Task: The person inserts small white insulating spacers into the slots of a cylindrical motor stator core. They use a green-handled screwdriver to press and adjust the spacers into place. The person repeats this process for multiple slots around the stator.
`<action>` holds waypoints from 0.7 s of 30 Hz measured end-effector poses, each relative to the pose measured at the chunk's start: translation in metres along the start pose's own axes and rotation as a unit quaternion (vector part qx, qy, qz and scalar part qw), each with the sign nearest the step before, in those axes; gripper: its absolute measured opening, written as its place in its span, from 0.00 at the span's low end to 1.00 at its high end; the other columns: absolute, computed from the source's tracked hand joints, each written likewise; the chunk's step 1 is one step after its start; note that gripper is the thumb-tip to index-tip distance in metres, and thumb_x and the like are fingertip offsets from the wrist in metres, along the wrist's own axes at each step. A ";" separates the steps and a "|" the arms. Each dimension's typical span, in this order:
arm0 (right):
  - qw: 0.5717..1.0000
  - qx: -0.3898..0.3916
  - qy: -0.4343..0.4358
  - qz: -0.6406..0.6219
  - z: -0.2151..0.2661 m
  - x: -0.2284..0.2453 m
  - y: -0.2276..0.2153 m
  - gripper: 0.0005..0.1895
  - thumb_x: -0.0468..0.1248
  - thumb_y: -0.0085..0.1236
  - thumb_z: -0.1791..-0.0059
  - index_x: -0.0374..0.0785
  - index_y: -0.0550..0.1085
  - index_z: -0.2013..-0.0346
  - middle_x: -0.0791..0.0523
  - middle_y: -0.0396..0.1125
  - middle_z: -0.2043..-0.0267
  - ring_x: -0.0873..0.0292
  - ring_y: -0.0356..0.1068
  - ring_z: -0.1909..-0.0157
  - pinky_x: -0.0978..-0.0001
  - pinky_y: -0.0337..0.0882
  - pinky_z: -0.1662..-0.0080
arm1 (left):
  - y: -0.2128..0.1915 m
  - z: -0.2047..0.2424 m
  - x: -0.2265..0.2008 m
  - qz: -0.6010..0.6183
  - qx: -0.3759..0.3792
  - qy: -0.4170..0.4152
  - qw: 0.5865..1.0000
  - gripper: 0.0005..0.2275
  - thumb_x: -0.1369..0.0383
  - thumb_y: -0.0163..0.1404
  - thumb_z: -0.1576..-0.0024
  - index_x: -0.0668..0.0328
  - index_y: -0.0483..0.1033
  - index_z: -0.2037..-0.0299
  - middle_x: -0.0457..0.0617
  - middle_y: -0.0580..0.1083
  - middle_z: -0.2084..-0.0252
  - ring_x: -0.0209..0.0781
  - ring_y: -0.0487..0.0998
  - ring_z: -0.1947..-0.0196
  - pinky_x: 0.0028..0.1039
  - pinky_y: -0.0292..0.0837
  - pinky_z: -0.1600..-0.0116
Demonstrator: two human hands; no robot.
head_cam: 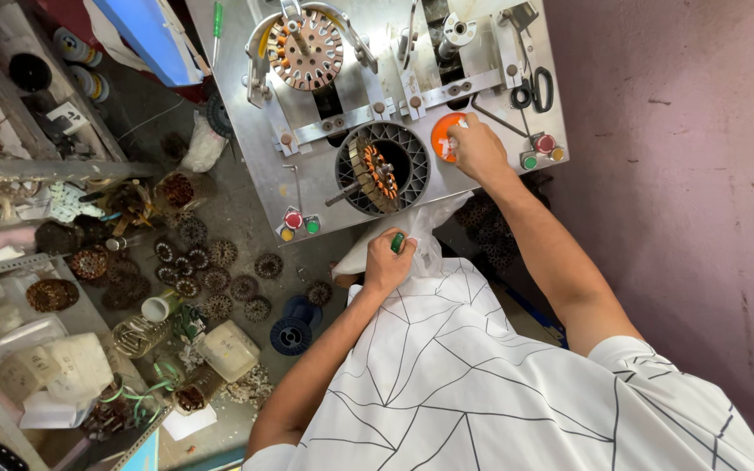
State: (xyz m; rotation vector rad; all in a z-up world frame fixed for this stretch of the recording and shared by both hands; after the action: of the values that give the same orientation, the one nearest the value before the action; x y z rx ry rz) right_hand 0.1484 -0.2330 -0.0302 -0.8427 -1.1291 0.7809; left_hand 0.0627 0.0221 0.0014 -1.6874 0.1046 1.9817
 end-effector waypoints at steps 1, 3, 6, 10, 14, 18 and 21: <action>1.000 0.003 -0.009 -0.007 0.001 0.001 0.000 0.15 0.30 0.62 0.55 0.40 0.79 0.53 0.44 0.65 0.50 0.38 0.69 0.53 0.47 0.70 0.51 | -0.003 0.002 0.000 -0.006 -0.006 0.005 1.000 0.10 0.73 0.56 0.46 0.71 0.71 0.75 0.55 0.67 0.79 0.43 0.66 0.81 0.34 0.65 0.71; 0.999 0.007 -0.025 -0.021 0.002 0.004 -0.005 0.19 0.29 0.63 0.57 0.40 0.78 0.51 0.44 0.64 0.49 0.38 0.69 0.52 0.48 0.70 0.50 | -0.007 0.005 0.000 -0.017 -0.015 0.018 1.000 0.09 0.73 0.57 0.47 0.72 0.71 0.75 0.56 0.68 0.78 0.45 0.67 0.80 0.35 0.65 0.70; 0.998 0.015 -0.051 -0.041 0.003 0.008 -0.016 0.21 0.27 0.62 0.58 0.40 0.79 0.51 0.44 0.64 0.49 0.40 0.69 0.52 0.52 0.71 0.49 | -0.009 0.007 0.005 -0.008 -0.012 -0.003 1.000 0.09 0.72 0.56 0.47 0.70 0.72 0.74 0.55 0.68 0.80 0.46 0.67 0.81 0.35 0.65 0.70; 0.994 -0.004 -0.073 -0.080 0.005 0.010 -0.033 0.20 0.22 0.57 0.58 0.38 0.80 0.54 0.46 0.69 0.49 0.42 0.71 0.50 0.55 0.71 0.48 | -0.015 0.011 0.007 -0.004 -0.013 0.002 1.000 0.10 0.73 0.55 0.47 0.71 0.69 0.75 0.55 0.67 0.79 0.47 0.66 0.81 0.35 0.64 0.71; 0.982 -0.037 -0.047 -0.176 0.004 -0.001 -0.048 0.17 0.18 0.50 0.55 0.32 0.79 0.56 0.48 0.72 0.50 0.48 0.75 0.55 0.63 0.76 0.53 | -0.021 0.013 0.021 -0.031 -0.014 -0.011 0.999 0.13 0.73 0.56 0.46 0.71 0.64 0.77 0.56 0.63 0.80 0.49 0.63 0.81 0.36 0.62 0.71; 0.961 -0.069 -0.045 -0.264 0.001 -0.005 -0.050 0.15 0.17 0.45 0.49 0.27 0.78 0.56 0.48 0.71 0.53 0.56 0.77 0.57 0.71 0.83 0.56 | -0.038 0.019 0.062 -0.066 -0.032 -0.052 0.996 0.14 0.71 0.56 0.48 0.68 0.64 0.78 0.56 0.63 0.83 0.48 0.64 0.82 0.37 0.63 0.72; 0.946 -0.114 -0.038 -0.302 0.000 -0.012 -0.048 0.13 0.17 0.47 0.48 0.26 0.78 0.57 0.48 0.71 0.58 0.57 0.77 0.59 0.68 0.80 0.58 | -0.069 0.038 0.107 -0.098 -0.068 -0.103 0.988 0.15 0.71 0.57 0.49 0.69 0.63 0.79 0.58 0.64 0.83 0.54 0.64 0.82 0.41 0.64 0.71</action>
State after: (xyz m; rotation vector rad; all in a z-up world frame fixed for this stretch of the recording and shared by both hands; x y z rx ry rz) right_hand 0.1509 -0.2662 0.0068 -0.6020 -1.4666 0.1732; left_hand 0.0502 0.1323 -0.0721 -1.4994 -0.2670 2.0366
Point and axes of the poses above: each hand's wrist, its own z-axis away from the middle knuckle, its own y-axis out of the palm, x = y × z, the point moved 10 cm from there along -z, towards the middle knuckle
